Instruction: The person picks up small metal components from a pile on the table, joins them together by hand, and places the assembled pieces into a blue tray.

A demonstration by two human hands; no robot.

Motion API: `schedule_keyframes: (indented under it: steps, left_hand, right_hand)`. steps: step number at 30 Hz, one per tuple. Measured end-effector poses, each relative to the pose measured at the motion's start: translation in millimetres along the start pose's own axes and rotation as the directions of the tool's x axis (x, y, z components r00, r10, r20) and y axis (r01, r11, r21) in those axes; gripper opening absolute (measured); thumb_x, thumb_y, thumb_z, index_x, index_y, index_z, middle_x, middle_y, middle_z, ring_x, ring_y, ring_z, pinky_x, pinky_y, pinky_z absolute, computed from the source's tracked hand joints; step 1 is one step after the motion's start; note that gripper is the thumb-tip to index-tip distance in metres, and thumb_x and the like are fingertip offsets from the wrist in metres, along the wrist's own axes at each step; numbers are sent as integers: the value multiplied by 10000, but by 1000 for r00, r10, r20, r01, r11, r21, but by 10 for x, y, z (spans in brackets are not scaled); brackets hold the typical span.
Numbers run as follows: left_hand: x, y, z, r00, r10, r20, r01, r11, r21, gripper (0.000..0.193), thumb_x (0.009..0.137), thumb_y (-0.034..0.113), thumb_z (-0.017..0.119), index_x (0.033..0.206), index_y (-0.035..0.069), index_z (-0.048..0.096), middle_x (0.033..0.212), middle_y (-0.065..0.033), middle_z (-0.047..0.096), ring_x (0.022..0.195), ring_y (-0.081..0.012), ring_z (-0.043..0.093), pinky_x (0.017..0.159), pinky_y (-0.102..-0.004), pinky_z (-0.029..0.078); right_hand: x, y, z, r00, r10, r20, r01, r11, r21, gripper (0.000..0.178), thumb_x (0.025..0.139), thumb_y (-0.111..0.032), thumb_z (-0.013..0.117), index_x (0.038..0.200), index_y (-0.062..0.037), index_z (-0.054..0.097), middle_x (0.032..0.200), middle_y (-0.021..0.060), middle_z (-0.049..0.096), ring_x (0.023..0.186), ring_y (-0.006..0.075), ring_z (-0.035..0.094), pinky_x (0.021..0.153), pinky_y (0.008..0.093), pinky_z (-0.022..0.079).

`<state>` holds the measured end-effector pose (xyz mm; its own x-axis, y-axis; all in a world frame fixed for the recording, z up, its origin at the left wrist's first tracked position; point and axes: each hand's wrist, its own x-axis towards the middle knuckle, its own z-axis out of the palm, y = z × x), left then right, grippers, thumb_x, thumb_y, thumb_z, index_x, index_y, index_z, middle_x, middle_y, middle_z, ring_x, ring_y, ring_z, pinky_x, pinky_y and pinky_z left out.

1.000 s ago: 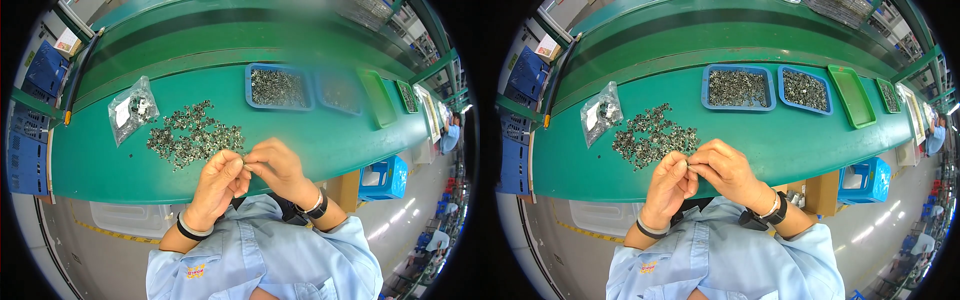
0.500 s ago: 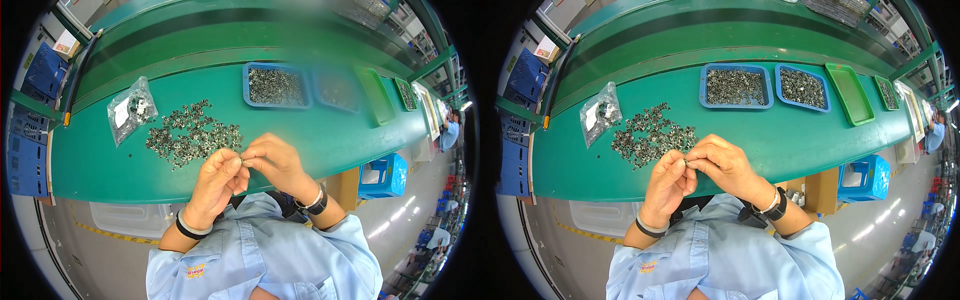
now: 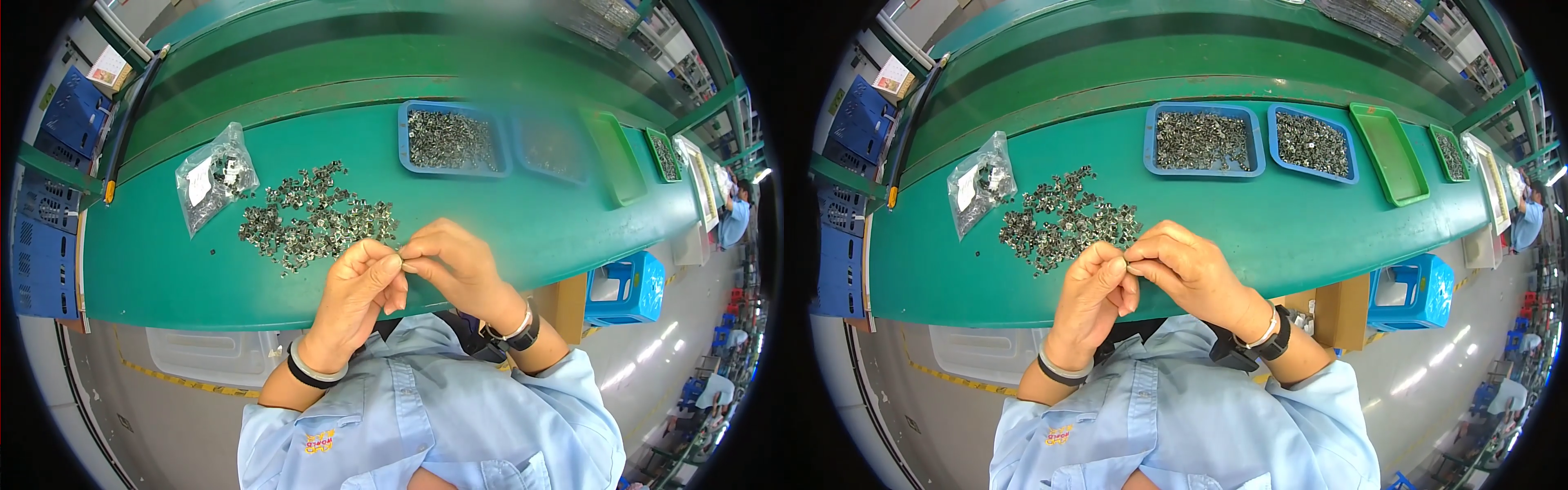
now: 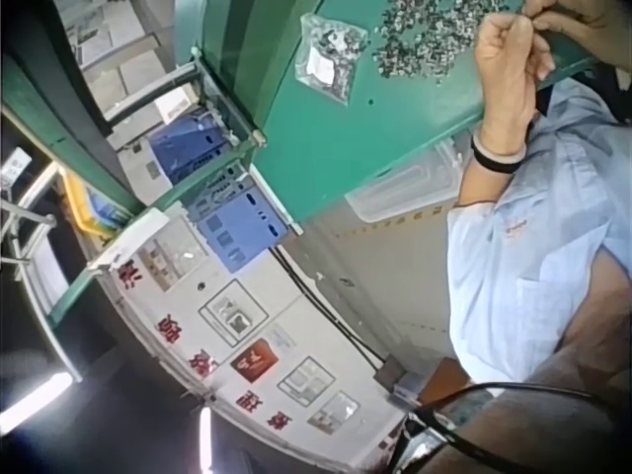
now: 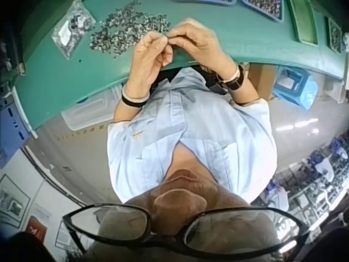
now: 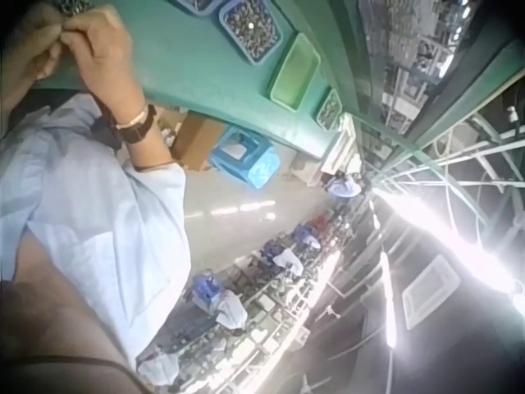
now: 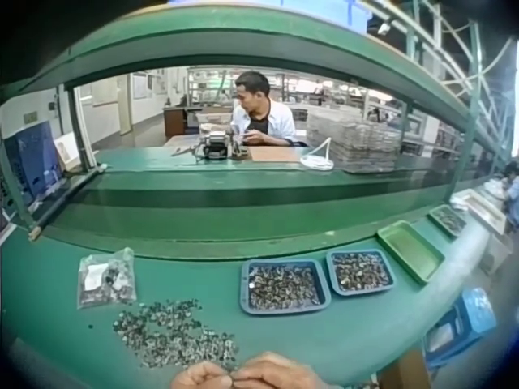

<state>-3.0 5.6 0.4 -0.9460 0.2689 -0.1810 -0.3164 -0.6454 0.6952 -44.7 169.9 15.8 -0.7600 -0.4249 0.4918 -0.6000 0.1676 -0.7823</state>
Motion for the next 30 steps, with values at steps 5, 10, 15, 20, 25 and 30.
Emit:
schedule_keyframes:
  steps: [5,10,15,20,25,30]
  left_hand:
    - [-32,94,85,999,27,-42,-22,994,105,137,929,197,546,901,67,514,704,-79,594,515,-139,527,432,-245,384]
    - [-42,52,68,1000,-24,15,26,994,-105,138,940,198,524,930,61,509,726,-81,594,499,-132,501,423,-245,369]
    - [-59,19,38,996,-33,89,50,978,-204,133,939,193,525,950,63,500,717,-73,584,490,-129,475,420,-240,357]
    - [-70,33,31,996,-26,82,44,975,-216,127,931,183,538,933,62,499,708,-70,574,487,-129,468,420,-238,356]
    - [-78,57,13,996,-28,83,43,984,-174,139,916,181,563,921,57,500,707,-75,572,473,-133,464,416,-243,360]
    - [-76,93,-7,996,-31,82,37,996,-81,151,910,183,574,914,52,499,714,-83,576,464,-145,476,411,-255,371]
  right_hand:
    - [40,-4,-44,996,-83,44,86,994,-74,184,735,-1,701,892,-60,628,841,60,619,756,199,589,652,301,478]
    - [-32,22,28,999,-4,-47,9,996,93,175,745,-4,702,895,-56,628,849,61,625,766,198,592,662,300,481]
    - [-47,2,50,998,-1,-62,11,986,164,170,756,4,690,907,-49,631,849,66,630,771,200,605,657,296,498]
    - [-29,-5,53,997,-73,-36,77,990,118,173,758,8,687,913,-45,631,849,71,632,773,198,616,642,291,507]
    - [-20,-1,54,996,-84,-17,85,990,114,175,756,7,690,912,-49,633,845,73,632,770,194,620,631,287,506]
    - [-46,-1,59,999,-50,-10,51,989,136,168,758,4,690,906,-55,635,841,72,635,769,190,623,626,282,508]
